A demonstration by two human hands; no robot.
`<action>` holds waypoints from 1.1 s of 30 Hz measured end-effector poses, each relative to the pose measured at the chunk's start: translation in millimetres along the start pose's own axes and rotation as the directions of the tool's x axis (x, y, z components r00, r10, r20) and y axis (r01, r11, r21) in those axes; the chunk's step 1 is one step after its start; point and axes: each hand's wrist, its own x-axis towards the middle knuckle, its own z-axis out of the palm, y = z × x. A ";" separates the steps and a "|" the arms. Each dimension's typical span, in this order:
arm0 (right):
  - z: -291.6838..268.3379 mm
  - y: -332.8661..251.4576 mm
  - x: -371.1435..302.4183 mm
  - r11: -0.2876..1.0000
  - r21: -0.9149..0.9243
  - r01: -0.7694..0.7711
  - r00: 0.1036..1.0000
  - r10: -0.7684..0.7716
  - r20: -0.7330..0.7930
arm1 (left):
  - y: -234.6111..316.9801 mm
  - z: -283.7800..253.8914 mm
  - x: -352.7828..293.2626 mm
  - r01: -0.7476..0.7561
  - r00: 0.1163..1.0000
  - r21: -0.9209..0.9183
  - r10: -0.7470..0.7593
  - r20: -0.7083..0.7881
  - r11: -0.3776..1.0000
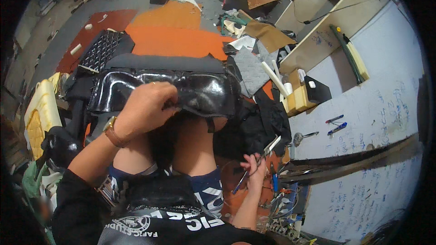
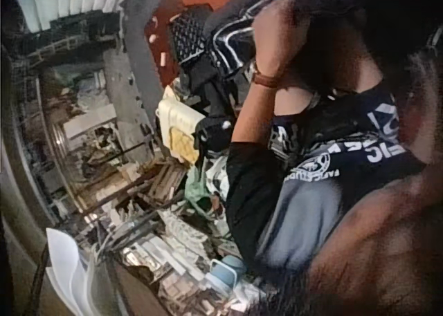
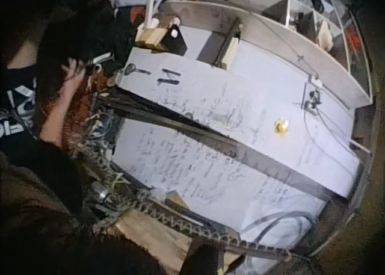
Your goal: The person is upholstering a black seat using a staple gun and scissors. They cut and fit black fabric over the seat, staple it in place, and trim excess material.
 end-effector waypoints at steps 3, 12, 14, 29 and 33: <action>78.3 -84.8 -10.7 0.993 0.110 -0.032 0.978 0.009 0.208 | 3.0 19.6 -4.2 -0.097 0.983 0.051 0.087 0.162 0.994; 178.3 -121.4 6.5 0.974 -0.021 0.227 0.963 -0.221 0.153 | -21.6 -1.6 -31.7 0.036 0.994 0.207 -0.057 0.097 0.978; 184.3 -120.9 7.0 0.976 0.039 0.216 0.962 -0.219 0.164 | -20.9 7.9 -38.3 0.002 0.989 0.320 -0.049 0.140 0.947; 173.8 -184.0 -1.3 0.989 0.061 0.131 0.961 -0.142 0.236 | 8.7 81.5 29.2 -0.166 0.966 0.133 0.135 0.219 0.977; 171.0 -162.1 2.8 0.990 0.026 0.135 0.960 -0.137 0.244 | 3.8 79.7 7.1 -0.164 0.959 0.144 0.123 0.255 0.976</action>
